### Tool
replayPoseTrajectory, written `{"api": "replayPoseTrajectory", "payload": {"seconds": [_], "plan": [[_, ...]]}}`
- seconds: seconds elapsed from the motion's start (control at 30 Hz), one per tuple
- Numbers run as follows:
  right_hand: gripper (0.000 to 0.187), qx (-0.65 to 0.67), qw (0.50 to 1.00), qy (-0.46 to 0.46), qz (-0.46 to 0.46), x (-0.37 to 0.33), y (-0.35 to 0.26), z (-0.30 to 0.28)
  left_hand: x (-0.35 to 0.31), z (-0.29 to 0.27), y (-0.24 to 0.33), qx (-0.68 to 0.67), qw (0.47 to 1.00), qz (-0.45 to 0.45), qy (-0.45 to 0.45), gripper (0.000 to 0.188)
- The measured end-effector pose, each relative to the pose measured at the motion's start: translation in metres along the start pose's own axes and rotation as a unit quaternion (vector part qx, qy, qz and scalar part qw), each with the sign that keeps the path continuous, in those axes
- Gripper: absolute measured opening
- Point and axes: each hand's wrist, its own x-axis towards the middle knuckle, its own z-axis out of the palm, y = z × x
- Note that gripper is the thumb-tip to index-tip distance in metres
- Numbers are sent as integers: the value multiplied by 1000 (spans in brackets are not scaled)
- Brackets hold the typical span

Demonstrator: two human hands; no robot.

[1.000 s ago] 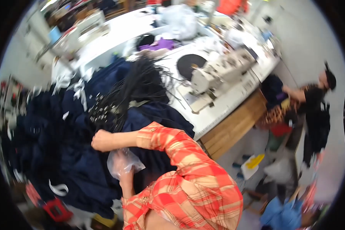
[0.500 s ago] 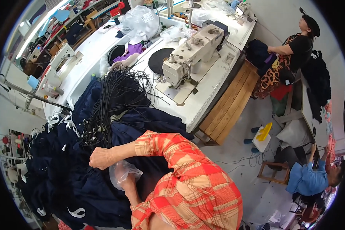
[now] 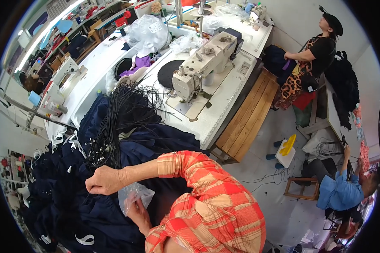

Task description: Attaching small metal tips to the ends of black cord drawstrings.

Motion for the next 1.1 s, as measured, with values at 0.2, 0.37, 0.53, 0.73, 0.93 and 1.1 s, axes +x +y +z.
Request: {"api": "replayPoseTrajectory", "payload": {"seconds": [0.2,0.37,0.53,0.73,0.93,1.1], "plan": [[13,82,995,-52,18,2,-20,-5,-4,-30,13,28,999,1,-37,15],[13,92,994,-48,-16,5,-24,-11,-8,-53,30,-302,924,-153,180,10],[10,99,991,-74,46,-5,-58,-6,20,-73,38,-568,755,-148,292,21],[7,161,971,-138,113,-8,-41,7,22,-59,24,-601,725,-100,320,28],[7,112,981,-137,86,-1,-51,12,25,-60,23,-662,682,-86,300,26],[10,10,995,-96,31,-14,-32,24,25,-53,26,-527,771,-193,302,19]]}}
